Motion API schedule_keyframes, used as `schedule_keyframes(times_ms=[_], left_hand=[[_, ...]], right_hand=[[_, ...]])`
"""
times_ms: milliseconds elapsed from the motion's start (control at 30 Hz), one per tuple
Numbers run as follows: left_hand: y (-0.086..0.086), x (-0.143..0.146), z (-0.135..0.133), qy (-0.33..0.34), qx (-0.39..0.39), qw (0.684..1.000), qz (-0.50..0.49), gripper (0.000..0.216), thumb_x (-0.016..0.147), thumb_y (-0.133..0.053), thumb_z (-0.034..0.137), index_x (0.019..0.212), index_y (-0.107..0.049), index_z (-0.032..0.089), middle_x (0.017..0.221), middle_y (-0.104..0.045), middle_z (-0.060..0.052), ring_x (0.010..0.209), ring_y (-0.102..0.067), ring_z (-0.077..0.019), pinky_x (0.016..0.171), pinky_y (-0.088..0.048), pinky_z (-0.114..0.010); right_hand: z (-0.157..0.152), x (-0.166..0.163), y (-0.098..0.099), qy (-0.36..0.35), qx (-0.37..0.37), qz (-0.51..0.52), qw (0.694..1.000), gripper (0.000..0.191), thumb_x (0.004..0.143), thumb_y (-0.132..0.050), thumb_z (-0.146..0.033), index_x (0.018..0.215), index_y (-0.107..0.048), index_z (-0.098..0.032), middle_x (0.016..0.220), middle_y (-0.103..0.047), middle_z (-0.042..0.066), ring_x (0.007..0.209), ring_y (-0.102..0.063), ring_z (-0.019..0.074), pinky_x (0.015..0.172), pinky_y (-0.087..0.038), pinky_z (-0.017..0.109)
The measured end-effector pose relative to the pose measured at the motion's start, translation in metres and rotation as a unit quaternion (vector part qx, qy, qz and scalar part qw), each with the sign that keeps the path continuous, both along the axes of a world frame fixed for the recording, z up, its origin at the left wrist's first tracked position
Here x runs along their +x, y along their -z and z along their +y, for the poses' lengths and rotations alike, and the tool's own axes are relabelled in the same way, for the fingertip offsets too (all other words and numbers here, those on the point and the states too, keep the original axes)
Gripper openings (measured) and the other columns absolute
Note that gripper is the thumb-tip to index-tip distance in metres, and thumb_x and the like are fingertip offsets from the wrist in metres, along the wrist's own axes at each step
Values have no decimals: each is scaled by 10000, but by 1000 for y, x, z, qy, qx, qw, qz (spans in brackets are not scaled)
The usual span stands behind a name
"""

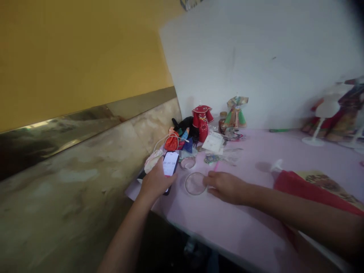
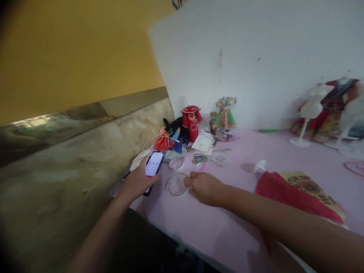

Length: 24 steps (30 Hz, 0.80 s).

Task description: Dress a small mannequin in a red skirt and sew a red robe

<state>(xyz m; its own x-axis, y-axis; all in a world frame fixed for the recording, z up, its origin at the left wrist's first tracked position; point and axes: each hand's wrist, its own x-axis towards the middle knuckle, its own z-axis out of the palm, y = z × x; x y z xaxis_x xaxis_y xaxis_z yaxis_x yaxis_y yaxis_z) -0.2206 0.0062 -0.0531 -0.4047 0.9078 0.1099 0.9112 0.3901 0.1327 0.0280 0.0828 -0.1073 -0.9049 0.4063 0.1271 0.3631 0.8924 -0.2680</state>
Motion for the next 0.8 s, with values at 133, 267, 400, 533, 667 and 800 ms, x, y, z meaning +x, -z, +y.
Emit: schedule_keyframes(times_ms=[133,267,400,533,667,800], left_hand=[[3,-9,-7,-5,1,1000,-24,880,813,-591,560,1554,-239,243,1398,-603,-137,1183,-628,-355,876,-487,-390],[10,-17,-10,2,-1,999,-34,926,810,-592,586,1567,-221,203,1450,-553,-169,1241,-592,-366,924,-480,-413],[11,-21,-13,-2,2,999,-43,916,808,-593,587,1561,-224,218,1389,-599,-169,1181,-627,-362,897,-487,-413],[10,-22,-15,-2,1,999,-45,914,807,-598,581,1559,-220,223,1402,-587,-176,1187,-623,-362,894,-486,-409],[10,-22,-15,-6,0,999,-45,901,809,-607,560,1554,-234,216,1373,-605,-180,1170,-633,-360,899,-483,-407],[11,-23,-16,-2,7,999,-47,902,812,-599,565,1555,-233,207,1360,-616,-178,1168,-635,-361,897,-488,-412]], right_hand=[[2,-37,13,-16,-43,-16,999,212,884,-525,-132,1051,-652,-165,1020,-687,123,899,-681,236,759,-475,312],[34,-60,12,-10,-58,-4,998,321,855,-535,-87,1107,-684,-219,1040,-725,51,946,-689,178,821,-479,250],[65,-82,16,74,-17,16,997,387,852,-474,-54,1190,-652,-124,1234,-648,166,1062,-662,251,881,-476,327],[72,-99,29,89,5,-5,996,318,868,-462,-30,1061,-695,-129,1170,-667,157,998,-683,235,838,-476,302],[68,-104,29,101,31,-10,994,283,945,-418,-64,1069,-665,-120,1157,-666,172,983,-681,218,819,-465,286],[67,-99,14,108,49,-15,993,245,973,-406,-108,1083,-623,-129,1077,-692,153,969,-676,225,796,-458,291]])
